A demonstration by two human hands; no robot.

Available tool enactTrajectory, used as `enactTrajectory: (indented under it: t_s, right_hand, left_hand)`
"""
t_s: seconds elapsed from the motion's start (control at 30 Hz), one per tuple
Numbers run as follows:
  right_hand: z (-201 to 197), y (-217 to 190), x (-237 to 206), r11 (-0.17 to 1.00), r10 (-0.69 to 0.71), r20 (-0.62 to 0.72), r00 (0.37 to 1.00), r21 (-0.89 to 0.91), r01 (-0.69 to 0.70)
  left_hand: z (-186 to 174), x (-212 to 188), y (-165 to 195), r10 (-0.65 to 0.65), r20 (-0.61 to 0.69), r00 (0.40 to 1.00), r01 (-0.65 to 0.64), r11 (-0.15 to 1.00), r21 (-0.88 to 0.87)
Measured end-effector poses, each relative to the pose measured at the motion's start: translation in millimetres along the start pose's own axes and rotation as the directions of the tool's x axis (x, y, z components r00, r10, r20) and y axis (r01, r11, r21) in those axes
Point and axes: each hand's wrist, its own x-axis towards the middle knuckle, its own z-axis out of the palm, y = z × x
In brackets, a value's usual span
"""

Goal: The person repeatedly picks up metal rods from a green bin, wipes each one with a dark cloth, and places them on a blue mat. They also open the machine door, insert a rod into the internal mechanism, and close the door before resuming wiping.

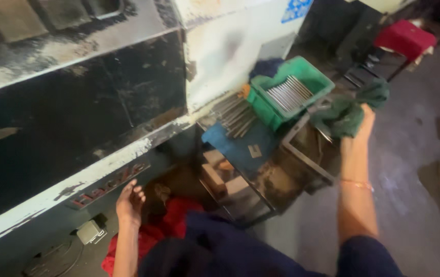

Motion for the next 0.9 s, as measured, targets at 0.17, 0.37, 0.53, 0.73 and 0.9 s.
enactTrajectory:
  t_s: [0.17, 0.37, 0.53, 0.73, 0.9]
  right_hand:
    - [43, 40, -23, 0.866, 0.010, 0.258, 0.966, 0.480, -0.137]
    - [105, 78, -83, 0.683, 0.014, 0.532, 0.847, 0.613, -0.397]
    - [141, 77, -116, 0.657, 0.014, 0.640, 0.768, 0.573, -0.489]
    - [175, 71, -156, 0.623, 0.109, 0.675, 0.729, 0.525, -0.580]
    - [201, 82, -179, 0.628, 0.176, 0.715, 0.677, 0.448, -0.636]
  left_hand:
    - [58, -15, 4, 0.005, 0.213, 0.977, -0.024, 0.996, 0.085]
    - [152, -60, 28, 0.122, 0.627, 0.769, -0.369, 0.886, 0.281]
    - [236, -114, 50, 0.250, 0.804, 0.539, -0.708, 0.651, 0.273]
    - [272, -172, 61, 0.394, 0.796, 0.460, -0.887, 0.185, 0.422]
    - [271, -170, 62, 0.323, 0.738, 0.593, -0.798, 0.109, 0.593]
